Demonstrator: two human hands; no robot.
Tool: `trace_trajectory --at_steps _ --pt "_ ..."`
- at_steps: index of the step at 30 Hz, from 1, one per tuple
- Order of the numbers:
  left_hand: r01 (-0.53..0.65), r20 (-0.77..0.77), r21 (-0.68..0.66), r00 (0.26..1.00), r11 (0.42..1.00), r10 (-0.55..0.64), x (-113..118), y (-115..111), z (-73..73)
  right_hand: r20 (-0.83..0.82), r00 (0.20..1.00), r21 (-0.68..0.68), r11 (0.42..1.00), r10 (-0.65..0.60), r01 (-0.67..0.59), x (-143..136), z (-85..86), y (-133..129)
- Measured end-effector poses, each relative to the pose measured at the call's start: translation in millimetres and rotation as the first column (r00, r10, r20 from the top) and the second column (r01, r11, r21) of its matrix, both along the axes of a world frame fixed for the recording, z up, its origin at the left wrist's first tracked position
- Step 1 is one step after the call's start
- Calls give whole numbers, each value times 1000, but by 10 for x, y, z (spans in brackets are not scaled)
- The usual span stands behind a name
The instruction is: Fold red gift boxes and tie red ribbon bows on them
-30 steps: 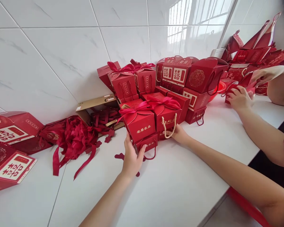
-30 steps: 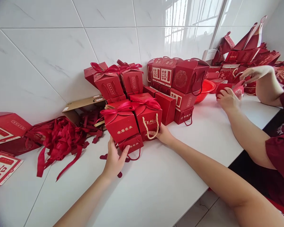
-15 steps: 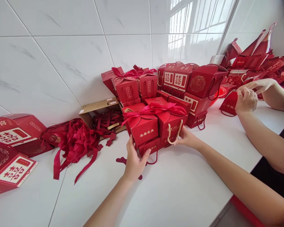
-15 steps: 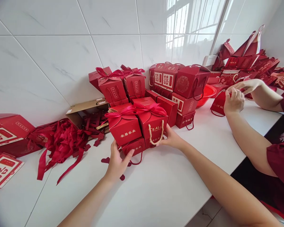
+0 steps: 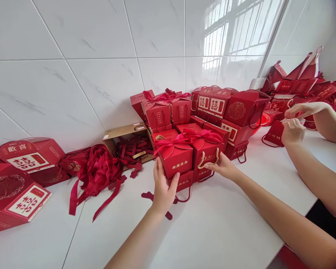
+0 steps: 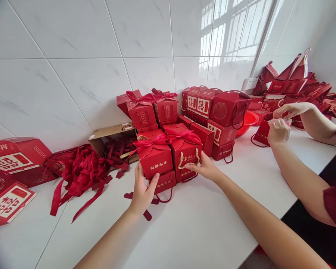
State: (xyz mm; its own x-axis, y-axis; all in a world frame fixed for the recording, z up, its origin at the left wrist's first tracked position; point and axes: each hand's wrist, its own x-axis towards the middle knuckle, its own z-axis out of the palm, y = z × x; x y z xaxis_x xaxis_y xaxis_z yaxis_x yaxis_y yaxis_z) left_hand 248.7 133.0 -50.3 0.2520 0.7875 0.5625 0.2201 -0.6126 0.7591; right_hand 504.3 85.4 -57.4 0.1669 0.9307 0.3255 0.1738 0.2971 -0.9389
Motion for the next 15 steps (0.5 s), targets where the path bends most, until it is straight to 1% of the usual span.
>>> trace_trajectory --at_steps 7,11,13,15 --pt "38 -29 35 999 999 -37 -43 -9 -41 77 995 31 997 -68 66 -74 -38 86" --pt "43 -27 54 999 998 -42 -4 29 -91 166 975 51 989 -148 141 -66 -108 129" --pt "33 -31 63 999 998 -31 10 9 -110 221 956 80 980 -195 182 -50 -120 98" --pt "2 -42 67 999 998 0 -40 -62 -118 273 934 124 971 -231 204 -39 -95 -3"
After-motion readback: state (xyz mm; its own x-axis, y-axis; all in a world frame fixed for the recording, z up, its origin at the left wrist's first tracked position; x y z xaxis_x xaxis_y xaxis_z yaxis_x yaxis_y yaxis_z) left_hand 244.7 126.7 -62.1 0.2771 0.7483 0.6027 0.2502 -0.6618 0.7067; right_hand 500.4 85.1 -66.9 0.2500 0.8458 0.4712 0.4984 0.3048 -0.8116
